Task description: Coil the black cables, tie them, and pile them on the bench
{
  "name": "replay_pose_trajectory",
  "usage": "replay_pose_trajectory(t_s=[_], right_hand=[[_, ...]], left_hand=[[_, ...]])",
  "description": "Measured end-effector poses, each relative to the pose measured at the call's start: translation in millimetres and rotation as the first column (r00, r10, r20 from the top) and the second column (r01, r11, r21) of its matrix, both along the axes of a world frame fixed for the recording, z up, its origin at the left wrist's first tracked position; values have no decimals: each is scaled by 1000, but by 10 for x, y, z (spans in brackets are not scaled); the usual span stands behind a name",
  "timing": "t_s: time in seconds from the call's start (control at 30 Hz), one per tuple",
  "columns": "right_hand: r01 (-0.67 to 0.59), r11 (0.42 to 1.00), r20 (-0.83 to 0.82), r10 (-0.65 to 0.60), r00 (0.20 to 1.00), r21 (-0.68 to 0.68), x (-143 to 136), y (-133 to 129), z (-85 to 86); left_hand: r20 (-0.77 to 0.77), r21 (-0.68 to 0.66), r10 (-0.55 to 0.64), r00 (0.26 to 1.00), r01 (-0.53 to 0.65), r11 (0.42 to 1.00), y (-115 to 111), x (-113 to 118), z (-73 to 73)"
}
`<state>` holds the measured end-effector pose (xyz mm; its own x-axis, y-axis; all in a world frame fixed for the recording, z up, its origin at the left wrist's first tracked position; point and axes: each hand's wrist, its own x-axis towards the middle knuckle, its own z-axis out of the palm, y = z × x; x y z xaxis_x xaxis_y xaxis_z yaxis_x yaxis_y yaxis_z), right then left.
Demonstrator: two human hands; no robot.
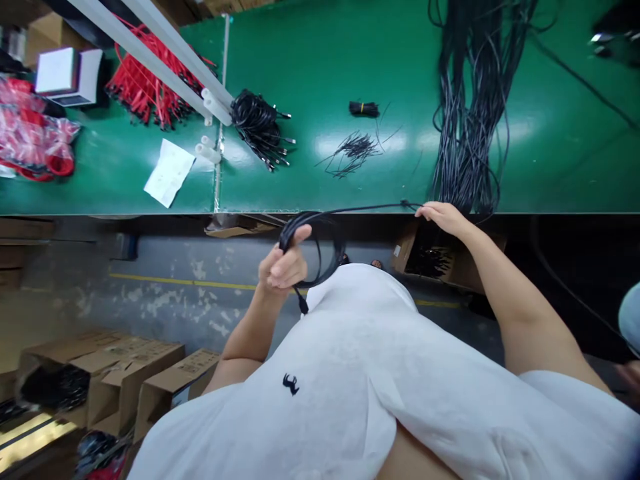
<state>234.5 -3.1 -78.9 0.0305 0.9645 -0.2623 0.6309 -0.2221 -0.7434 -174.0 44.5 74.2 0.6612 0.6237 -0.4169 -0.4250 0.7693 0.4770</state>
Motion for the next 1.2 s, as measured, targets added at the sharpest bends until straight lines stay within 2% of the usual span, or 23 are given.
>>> replay_pose_trajectory(t_s=[0.07,0.17,0.23,0.3,0.37,0.43,0.5,0.57,0.6,0.67,0.73,0.8,0.87,1.0,1.1,1.17,1.2], right_hand=[[22,998,123,-15,992,-56,82,-124,-135],[-70,989,278,104,955,-132,-39,-283,-128],[-127,989,296,145,944,-79,-166,-353,-61],[-108,994,230,99,968,28,-246,-405,10],[-38,993,172,18,985,110,-301,-457,104],[-82,985,162,57,985,150,-406,-511,272],[-286,943,150,262,953,170,-611,-548,541],[-504,841,105,493,864,198,-892,-523,872],[-568,792,86,565,821,221,-1037,-474,1031],[-612,748,74,616,784,256,-1282,-308,1279],[-599,761,88,598,796,249,-1422,-101,1398],[-589,780,97,583,807,213,-1452,70,1404],[-590,783,75,588,805,198,-1405,161,1351],[-568,780,-71,603,795,261,-1249,182,1218],[-546,781,-105,597,795,302,-1196,152,1145],[-481,787,-58,541,839,386,-1201,78,1112],[-409,796,-29,470,882,447,-1214,17,1094]], left_hand=[[-46,-32,115,992,-116,993,38,-45,51],[-109,-59,168,980,-175,983,81,-34,83],[-126,-41,174,977,-181,983,108,-18,76],[-144,-13,191,971,-195,981,143,-18,59],[-179,13,215,960,-216,976,182,-24,34],[-226,45,218,949,-214,976,216,-17,-10],[-269,91,161,950,-141,986,224,18,-86],[-299,134,34,954,6,991,188,80,-189],[-308,144,-47,950,96,985,153,116,-241],[-307,146,-213,928,267,953,61,184,-321],[-281,135,-353,893,401,906,-30,237,-352],[-262,130,-451,853,494,860,-91,272,-339],[-252,125,-492,833,532,838,-118,297,-305],[-252,92,-451,856,485,869,-130,336,-271],[-244,52,-485,840,511,858,-135,349,-288],[-205,26,-499,842,514,857,-130,346,-290],[-182,22,-481,858,492,870,-124,344,-282]])
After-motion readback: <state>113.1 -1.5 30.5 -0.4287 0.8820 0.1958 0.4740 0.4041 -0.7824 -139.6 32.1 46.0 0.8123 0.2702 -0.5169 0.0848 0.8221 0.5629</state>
